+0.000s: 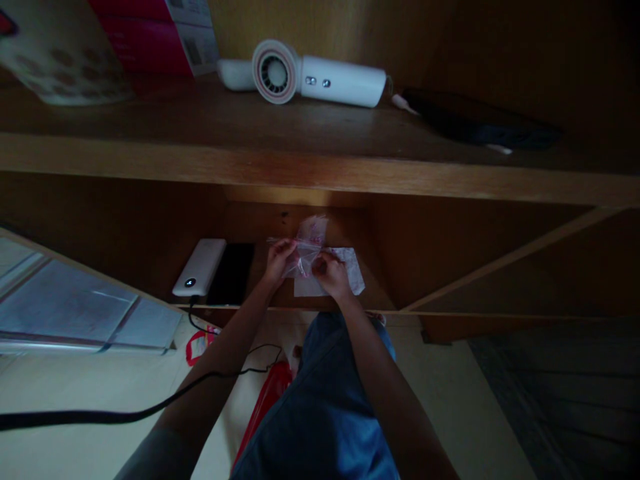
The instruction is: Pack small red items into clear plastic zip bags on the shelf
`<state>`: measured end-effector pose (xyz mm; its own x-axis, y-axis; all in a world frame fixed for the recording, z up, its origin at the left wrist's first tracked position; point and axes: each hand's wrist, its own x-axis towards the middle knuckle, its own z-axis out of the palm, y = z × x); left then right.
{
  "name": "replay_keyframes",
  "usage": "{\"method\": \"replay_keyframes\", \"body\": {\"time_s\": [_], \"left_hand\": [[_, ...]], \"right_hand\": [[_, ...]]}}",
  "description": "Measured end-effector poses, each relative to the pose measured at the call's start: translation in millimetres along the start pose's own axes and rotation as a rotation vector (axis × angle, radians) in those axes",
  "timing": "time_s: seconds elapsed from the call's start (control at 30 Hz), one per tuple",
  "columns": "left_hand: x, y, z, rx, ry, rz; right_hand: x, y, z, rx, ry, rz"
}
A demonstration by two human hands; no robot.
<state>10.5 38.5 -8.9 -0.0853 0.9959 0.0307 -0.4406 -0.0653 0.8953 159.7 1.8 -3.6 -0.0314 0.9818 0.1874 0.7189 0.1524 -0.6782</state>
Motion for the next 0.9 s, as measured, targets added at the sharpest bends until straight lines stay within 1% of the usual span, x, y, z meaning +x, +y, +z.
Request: {"method": "replay_keyframes", "body": {"time_s": [0.1, 0.23, 0.3, 0.37, 0.43, 0.57, 0.7, 0.77, 0.9], "left_hand": [[-1.6, 2.9, 1.5, -0.033, -0.018, -0.032], [-4.5, 4.5, 3.2, -0.012, -0.072, -0.108], [-5.4, 3.2, 3.4, -0.011, -0.092, -0.119], [-5.8, 1.4, 3.2, -0.017, -0.111, -0.111], [-6.2, 0.8, 3.1, -0.015, -0.144, -0.118], [-8.2, 4.0, 4.4, 0.011, -0.225, -0.177], [-9.5, 6.6, 5.6, 0.056, -0.292, -0.198], [-9.2, 6.1, 5.6, 0.074, -0.301, -0.199], [-7.5, 3.6, 4.4, 0.096, -0.246, -0.198]], "right_hand": [[-1.2, 1.9, -1.3, 0.125, 0.042, -0.01], [-2.0, 6.1, -5.9, 0.45, 0.144, 0.001], [-2.0, 7.2, -6.8, 0.575, 0.138, 0.014], [-1.9, 7.1, -6.3, 0.645, 0.081, 0.024], [-1.6, 5.8, -5.4, 0.684, 0.04, 0.036], [-1.1, 0.6, -6.4, 0.716, 0.044, 0.063], [-1.4, -3.3, -8.9, 0.745, 0.03, 0.077], [-1.5, -3.4, -8.7, 0.764, 0.02, 0.078], [-0.7, -2.8, -6.5, 0.779, 0.012, 0.092]]}}
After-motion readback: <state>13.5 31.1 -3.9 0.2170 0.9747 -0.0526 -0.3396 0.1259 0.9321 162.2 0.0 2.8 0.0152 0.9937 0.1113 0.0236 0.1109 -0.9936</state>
